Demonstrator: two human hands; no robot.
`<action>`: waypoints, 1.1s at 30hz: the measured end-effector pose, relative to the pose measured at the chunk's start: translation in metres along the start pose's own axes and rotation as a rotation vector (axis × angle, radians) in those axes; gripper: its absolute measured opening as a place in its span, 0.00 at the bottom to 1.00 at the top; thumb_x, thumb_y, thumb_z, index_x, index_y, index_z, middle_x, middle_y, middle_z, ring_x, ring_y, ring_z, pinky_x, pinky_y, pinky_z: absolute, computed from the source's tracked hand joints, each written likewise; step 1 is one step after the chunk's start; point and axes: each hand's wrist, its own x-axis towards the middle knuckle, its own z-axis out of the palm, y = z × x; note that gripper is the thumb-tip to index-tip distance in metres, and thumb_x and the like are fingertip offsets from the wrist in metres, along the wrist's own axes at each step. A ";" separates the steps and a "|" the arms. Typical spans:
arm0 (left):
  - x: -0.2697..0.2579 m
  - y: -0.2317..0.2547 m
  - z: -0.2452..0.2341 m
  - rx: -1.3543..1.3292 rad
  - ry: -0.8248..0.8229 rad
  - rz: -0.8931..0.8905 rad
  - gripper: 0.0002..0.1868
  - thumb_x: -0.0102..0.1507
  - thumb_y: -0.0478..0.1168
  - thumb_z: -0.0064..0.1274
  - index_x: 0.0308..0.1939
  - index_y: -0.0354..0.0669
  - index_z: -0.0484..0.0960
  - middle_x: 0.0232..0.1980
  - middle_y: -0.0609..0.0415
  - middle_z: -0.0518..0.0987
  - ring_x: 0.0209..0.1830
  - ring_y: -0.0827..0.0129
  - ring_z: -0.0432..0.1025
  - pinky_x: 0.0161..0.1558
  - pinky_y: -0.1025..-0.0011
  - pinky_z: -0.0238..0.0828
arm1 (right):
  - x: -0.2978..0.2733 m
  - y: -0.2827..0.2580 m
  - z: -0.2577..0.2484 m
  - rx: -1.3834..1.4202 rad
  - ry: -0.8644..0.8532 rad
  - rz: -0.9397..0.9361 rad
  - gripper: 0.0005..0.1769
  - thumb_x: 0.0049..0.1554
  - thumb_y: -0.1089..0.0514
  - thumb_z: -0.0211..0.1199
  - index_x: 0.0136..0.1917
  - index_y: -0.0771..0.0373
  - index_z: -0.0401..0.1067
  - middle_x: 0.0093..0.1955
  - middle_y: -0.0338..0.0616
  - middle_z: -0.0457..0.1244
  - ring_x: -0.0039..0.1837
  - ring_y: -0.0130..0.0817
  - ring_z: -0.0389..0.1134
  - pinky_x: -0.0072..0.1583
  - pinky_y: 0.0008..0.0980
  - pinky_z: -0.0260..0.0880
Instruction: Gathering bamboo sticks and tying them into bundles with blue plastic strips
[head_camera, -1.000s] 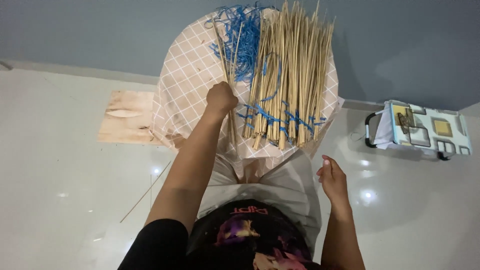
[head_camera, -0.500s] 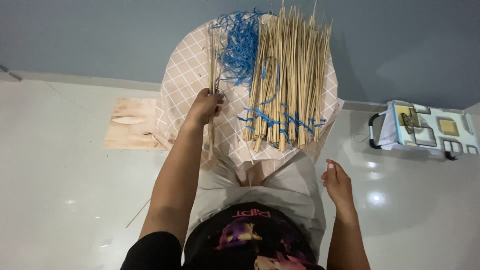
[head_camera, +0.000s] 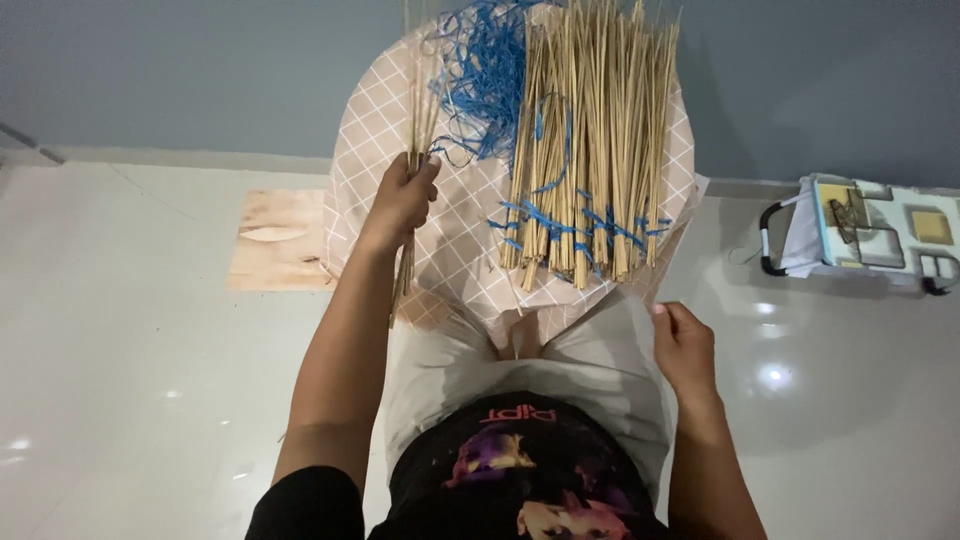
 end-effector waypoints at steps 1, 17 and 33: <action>-0.003 0.002 0.000 0.003 0.000 -0.010 0.14 0.68 0.48 0.52 0.45 0.40 0.75 0.25 0.50 0.72 0.13 0.75 0.62 0.12 0.78 0.59 | -0.005 -0.020 0.006 -0.001 -0.006 0.008 0.16 0.73 0.53 0.52 0.54 0.62 0.78 0.32 0.49 0.65 0.37 0.35 0.64 0.40 0.36 0.64; -0.019 -0.005 -0.027 -0.029 -0.083 -0.094 0.11 0.63 0.39 0.54 0.47 0.39 0.73 0.27 0.57 0.65 0.19 0.72 0.66 0.17 0.79 0.60 | -0.028 -0.083 0.127 0.404 -0.697 0.048 0.20 0.66 0.53 0.54 0.40 0.68 0.78 0.29 0.49 0.68 0.27 0.33 0.65 0.34 0.28 0.65; -0.033 0.010 -0.022 0.392 -0.061 0.107 0.38 0.56 0.37 0.52 0.72 0.41 0.65 0.51 0.36 0.79 0.49 0.49 0.76 0.48 0.54 0.74 | -0.022 -0.074 0.036 0.811 -0.437 0.054 0.20 0.66 0.54 0.55 0.43 0.73 0.77 0.27 0.56 0.66 0.26 0.37 0.64 0.30 0.29 0.62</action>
